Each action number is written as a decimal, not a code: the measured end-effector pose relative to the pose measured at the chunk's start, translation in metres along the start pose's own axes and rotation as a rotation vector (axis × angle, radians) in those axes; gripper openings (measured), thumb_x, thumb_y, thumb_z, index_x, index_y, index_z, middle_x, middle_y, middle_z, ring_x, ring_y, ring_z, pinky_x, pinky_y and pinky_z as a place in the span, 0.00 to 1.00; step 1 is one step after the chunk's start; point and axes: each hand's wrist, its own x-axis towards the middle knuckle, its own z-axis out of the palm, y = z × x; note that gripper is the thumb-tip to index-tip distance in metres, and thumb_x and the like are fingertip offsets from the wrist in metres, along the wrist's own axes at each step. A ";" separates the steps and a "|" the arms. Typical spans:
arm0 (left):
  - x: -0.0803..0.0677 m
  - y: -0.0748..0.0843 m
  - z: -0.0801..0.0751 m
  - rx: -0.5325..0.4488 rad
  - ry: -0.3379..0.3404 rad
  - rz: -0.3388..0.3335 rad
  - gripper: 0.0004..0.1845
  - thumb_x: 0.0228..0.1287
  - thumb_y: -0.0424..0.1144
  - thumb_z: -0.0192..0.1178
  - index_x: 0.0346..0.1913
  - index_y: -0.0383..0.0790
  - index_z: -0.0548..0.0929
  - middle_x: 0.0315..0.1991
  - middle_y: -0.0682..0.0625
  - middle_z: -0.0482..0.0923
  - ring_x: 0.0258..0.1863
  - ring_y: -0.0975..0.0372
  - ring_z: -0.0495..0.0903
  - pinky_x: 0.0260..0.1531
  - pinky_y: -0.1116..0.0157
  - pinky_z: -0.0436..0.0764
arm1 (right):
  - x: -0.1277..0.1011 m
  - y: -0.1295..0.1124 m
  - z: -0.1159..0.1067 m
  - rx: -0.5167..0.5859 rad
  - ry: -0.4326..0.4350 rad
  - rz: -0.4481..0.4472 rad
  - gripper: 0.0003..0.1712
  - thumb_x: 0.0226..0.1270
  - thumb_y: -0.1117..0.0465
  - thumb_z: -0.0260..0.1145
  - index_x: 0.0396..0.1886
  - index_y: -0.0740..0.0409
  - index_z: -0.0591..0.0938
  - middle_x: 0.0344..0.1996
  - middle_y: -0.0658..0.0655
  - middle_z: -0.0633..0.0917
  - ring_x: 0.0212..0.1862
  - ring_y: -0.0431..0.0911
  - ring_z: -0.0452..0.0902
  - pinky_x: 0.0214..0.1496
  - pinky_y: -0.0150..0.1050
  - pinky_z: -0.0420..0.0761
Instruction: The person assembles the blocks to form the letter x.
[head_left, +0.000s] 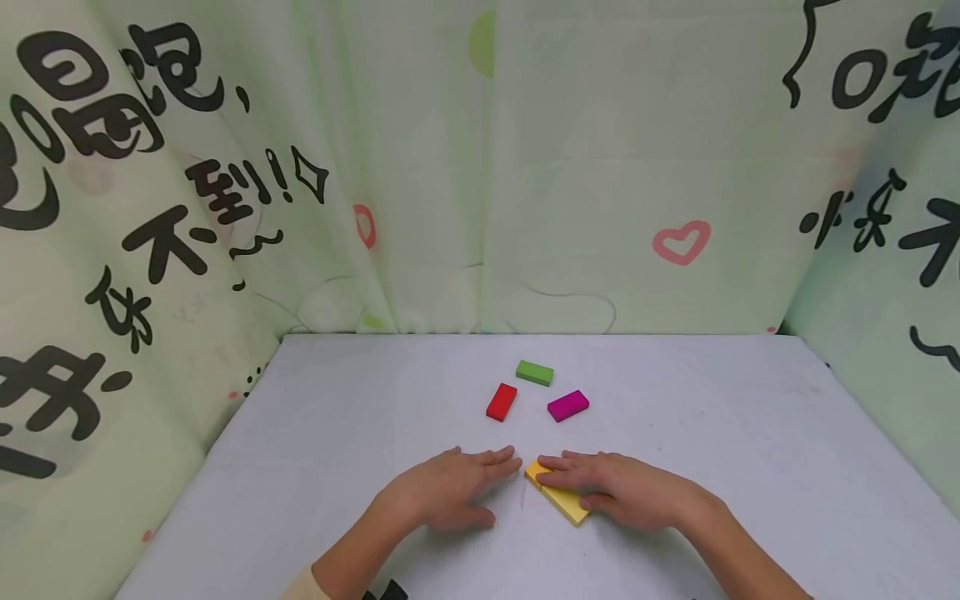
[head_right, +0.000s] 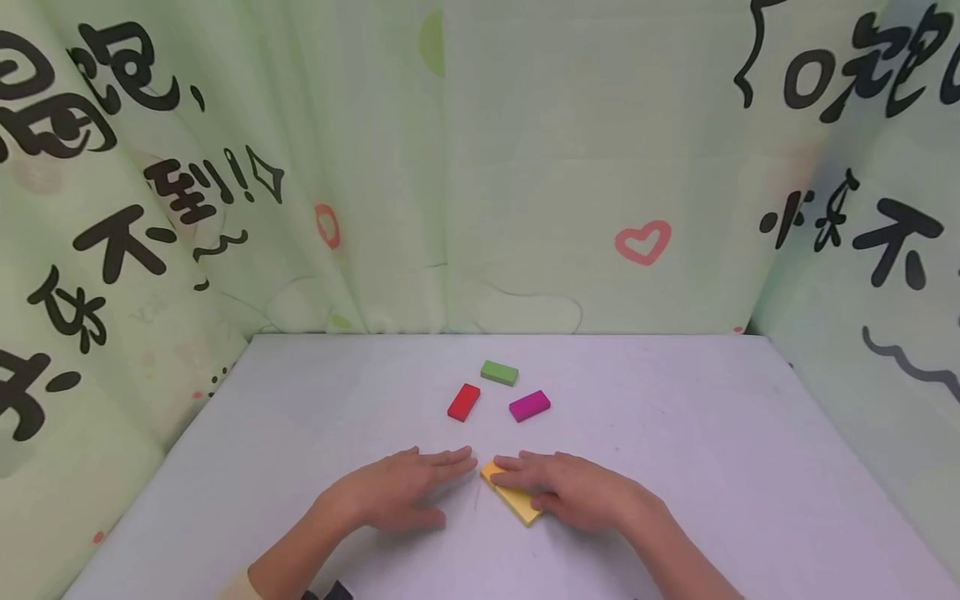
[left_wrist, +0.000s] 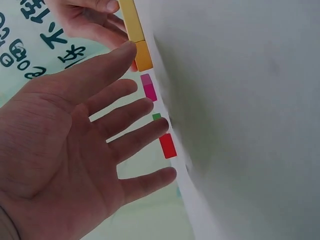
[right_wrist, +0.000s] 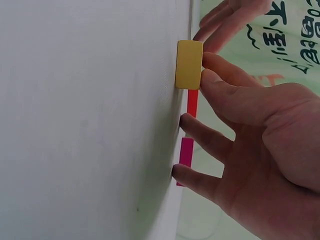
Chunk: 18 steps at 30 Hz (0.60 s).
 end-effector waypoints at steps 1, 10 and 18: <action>0.000 -0.001 -0.001 0.011 0.016 0.008 0.40 0.69 0.52 0.69 0.81 0.61 0.64 0.80 0.63 0.61 0.76 0.66 0.68 0.75 0.49 0.69 | 0.000 0.000 0.000 -0.004 0.003 0.001 0.35 0.77 0.64 0.61 0.78 0.33 0.70 0.79 0.42 0.68 0.80 0.55 0.63 0.74 0.65 0.67; 0.005 -0.005 -0.003 -0.012 0.108 -0.026 0.33 0.69 0.51 0.68 0.76 0.60 0.73 0.72 0.59 0.76 0.71 0.60 0.76 0.67 0.55 0.79 | -0.003 -0.002 -0.001 -0.025 0.024 -0.005 0.35 0.77 0.64 0.63 0.77 0.32 0.72 0.79 0.42 0.69 0.79 0.55 0.65 0.73 0.63 0.69; 0.016 -0.014 -0.006 -0.103 0.200 -0.074 0.30 0.69 0.48 0.69 0.73 0.54 0.77 0.67 0.54 0.80 0.67 0.59 0.78 0.63 0.56 0.82 | -0.001 0.000 0.000 -0.005 0.013 0.011 0.34 0.77 0.64 0.62 0.77 0.32 0.72 0.79 0.42 0.68 0.79 0.55 0.64 0.73 0.66 0.68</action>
